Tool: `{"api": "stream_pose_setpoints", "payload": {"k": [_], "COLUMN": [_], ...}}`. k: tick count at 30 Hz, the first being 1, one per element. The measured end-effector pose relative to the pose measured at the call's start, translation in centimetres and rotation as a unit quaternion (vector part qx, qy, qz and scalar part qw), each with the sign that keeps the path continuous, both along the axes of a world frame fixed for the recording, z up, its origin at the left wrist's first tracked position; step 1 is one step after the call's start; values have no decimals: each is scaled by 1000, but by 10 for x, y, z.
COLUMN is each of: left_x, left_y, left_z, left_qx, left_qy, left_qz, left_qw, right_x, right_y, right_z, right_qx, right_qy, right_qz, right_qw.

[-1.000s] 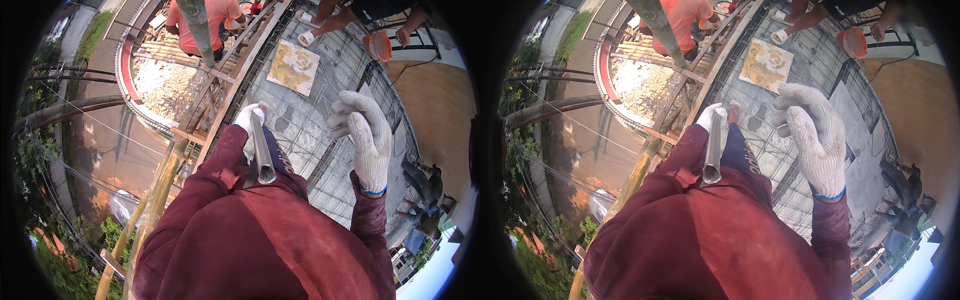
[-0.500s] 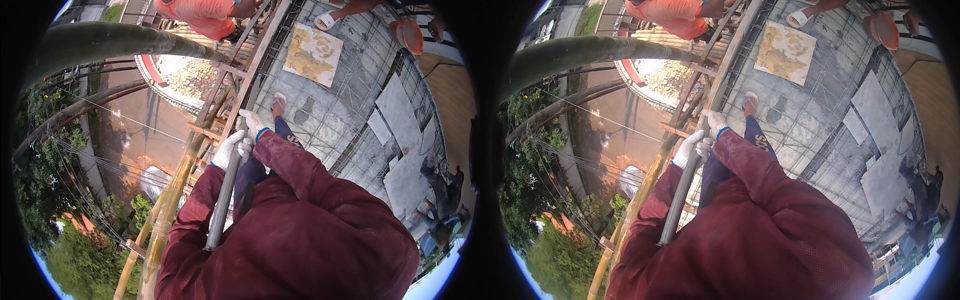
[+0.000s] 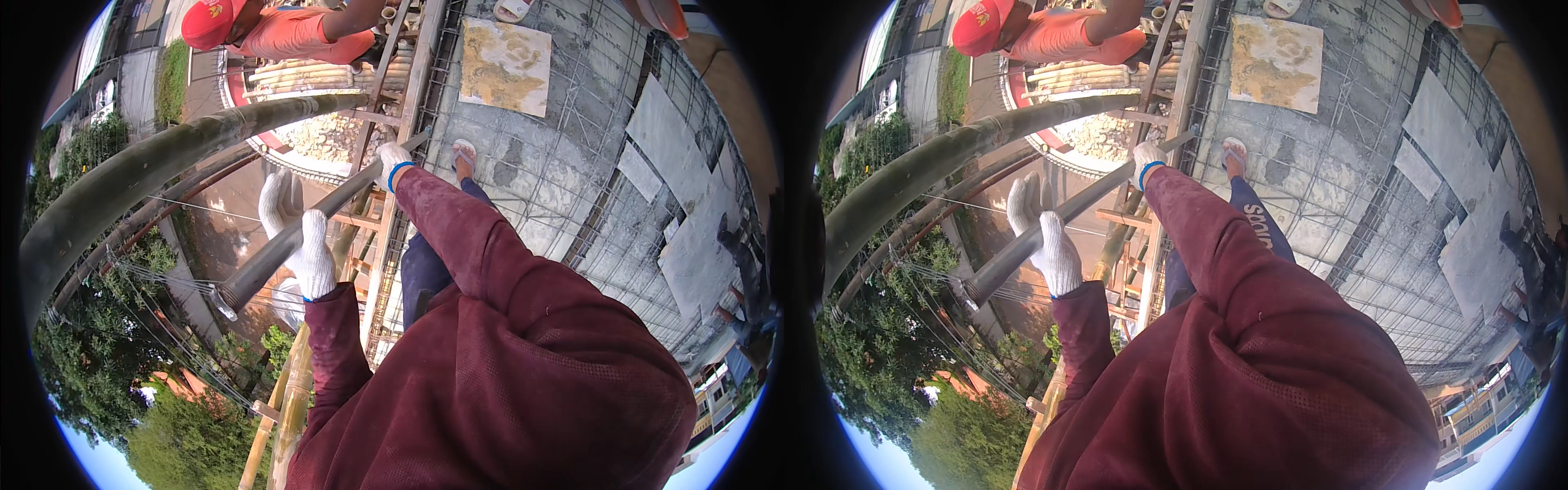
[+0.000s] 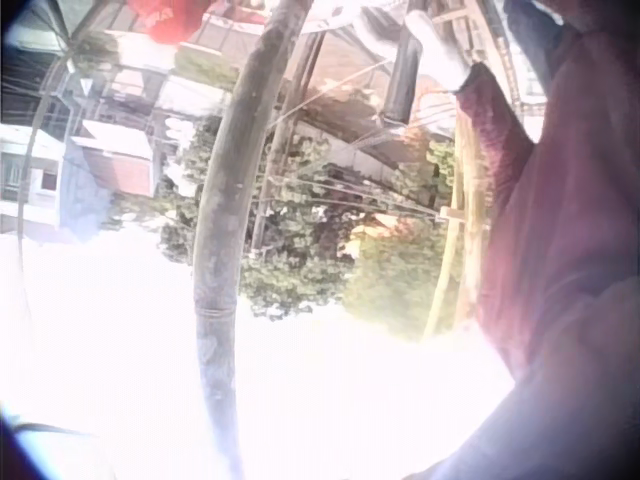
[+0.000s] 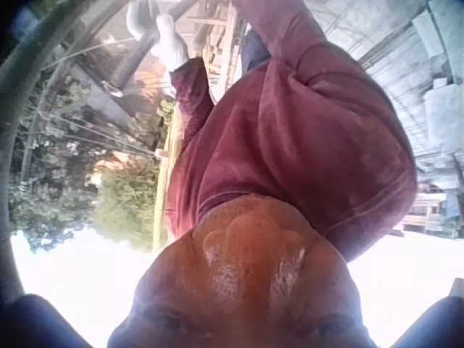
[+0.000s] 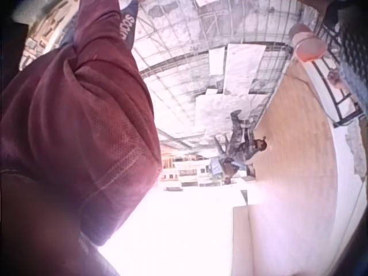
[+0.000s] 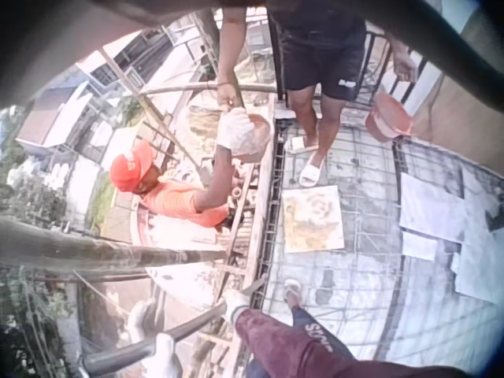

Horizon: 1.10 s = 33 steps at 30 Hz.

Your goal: The person uses a long metal screed bar to level wet concrete on a rebar-reinforced slab. They repeatedly pull and push the bar across the surface to smooth the material while standing on the grid.

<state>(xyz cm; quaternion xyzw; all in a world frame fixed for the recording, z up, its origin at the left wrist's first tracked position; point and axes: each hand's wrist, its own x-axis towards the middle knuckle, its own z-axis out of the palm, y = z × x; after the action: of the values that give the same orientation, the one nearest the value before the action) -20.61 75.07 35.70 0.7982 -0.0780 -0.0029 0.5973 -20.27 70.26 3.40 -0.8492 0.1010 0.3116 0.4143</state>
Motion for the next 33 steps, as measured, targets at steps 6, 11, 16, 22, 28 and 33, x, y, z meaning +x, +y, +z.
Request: {"api": "stream_pose_setpoints", "payload": {"k": [6,11,16,22,28,33], "left_x": [3,22,75,145,171,182], "left_y": [-35,-41,-70,-86,-107,-91], "left_z": [-14,-1,0,1,-4,-26], "left_qx": [-195,-228,-206,-172,-190,-210], "left_qy": [26,10,10,37,70,96], "left_qz": [-82,-74,-68,-19,-17,-61], "left_qw": [977,971,976,984,979,971], "right_x": [-13,-13,-34,5,57,72], "right_y": [-76,-80,-90,-108,-99,-102], "right_z": [58,117,99,138,109,99], "right_qx": [-62,417,473,9,12,-6], "right_qy": [40,192,59,-97,-155,-114], "right_qz": [53,-588,-486,-303,-383,-360], "right_qw": [996,667,733,948,911,926]}}
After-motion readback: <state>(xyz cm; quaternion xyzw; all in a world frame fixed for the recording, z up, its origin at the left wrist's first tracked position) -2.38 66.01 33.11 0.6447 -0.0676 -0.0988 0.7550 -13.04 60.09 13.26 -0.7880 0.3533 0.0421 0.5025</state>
